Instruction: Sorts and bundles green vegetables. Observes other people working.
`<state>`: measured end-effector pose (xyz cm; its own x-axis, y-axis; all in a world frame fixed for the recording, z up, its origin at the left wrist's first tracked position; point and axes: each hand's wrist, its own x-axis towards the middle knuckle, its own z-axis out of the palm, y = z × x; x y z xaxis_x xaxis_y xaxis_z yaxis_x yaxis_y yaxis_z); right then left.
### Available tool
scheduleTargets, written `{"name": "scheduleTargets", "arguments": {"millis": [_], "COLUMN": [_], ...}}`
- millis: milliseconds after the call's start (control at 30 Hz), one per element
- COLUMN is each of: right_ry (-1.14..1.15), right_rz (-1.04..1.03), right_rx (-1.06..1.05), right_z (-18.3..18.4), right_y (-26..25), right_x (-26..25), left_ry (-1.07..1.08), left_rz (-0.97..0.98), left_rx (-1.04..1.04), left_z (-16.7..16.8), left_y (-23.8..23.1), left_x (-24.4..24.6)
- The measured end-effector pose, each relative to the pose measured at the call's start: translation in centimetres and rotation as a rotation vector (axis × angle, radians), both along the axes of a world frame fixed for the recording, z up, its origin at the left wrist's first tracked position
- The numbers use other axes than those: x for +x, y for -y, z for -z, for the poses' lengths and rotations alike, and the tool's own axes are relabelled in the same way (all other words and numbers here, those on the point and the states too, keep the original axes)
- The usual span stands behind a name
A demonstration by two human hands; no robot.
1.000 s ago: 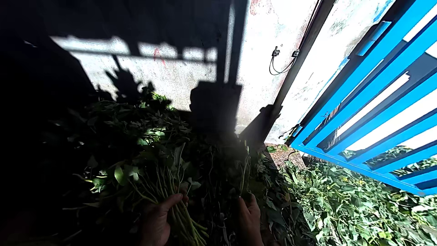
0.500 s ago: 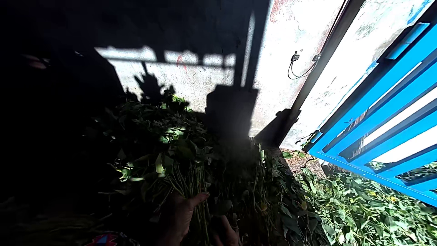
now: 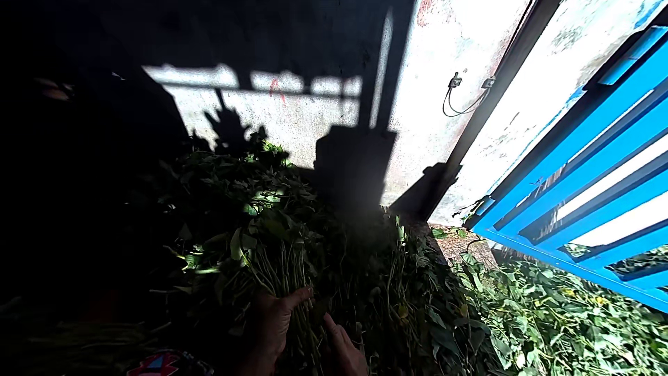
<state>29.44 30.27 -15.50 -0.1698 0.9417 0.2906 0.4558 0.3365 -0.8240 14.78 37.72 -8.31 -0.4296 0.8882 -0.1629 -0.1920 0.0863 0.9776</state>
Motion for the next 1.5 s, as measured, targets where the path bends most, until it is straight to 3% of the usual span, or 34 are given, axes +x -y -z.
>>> {"name": "scheduleTargets", "arguments": {"millis": [200,367,533,767,900,1000,1133,1233,1333,1500], "right_ry": [0.138,0.01,0.095,0.197,0.222,0.446,0.658,0.502,0.208,-0.287], "right_rz": [0.074,0.082,0.082,0.133,0.326,0.548,0.567,0.614,0.774,0.621], "right_rx": [0.014,-0.02,0.027,0.142,-0.13,-0.504,-0.814,-0.916,-0.781,-0.584], "right_z": [0.2,-0.1,0.4,1.8,6.6,10.2,12.8,11.9,10.5,10.1], "right_y": [-0.2,-0.4,-0.8,-1.6,-5.9,-10.5,-14.3,-14.8,-13.3,-9.4], "right_x": [-0.1,-0.3,-0.6,0.1,3.5,7.7,12.0,13.0,12.7,11.3], "left_ry": [0.008,0.002,-0.046,-0.059,-0.085,-0.035,0.011,0.039,0.046,0.033], "left_rz": [-0.053,-0.047,-0.057,-0.237,-0.286,-0.225,-0.074,-0.047,-0.071,-0.064], "left_rx": [0.008,0.039,0.005,0.076,0.106,0.02,-0.062,-0.081,-0.06,-0.034], "left_z": [-0.5,-1.1,-0.6,-0.5,-1.3,-2.4,-1.8,-1.5,-1.0,0.4], "left_y": [0.1,-0.3,-0.3,-0.7,-1.2,-0.7,0.2,0.0,-0.3,-0.7], "left_x": [0.0,0.0,0.6,0.2,-1.5,-1.9,-1.1,-0.7,-0.5,-0.4]}}
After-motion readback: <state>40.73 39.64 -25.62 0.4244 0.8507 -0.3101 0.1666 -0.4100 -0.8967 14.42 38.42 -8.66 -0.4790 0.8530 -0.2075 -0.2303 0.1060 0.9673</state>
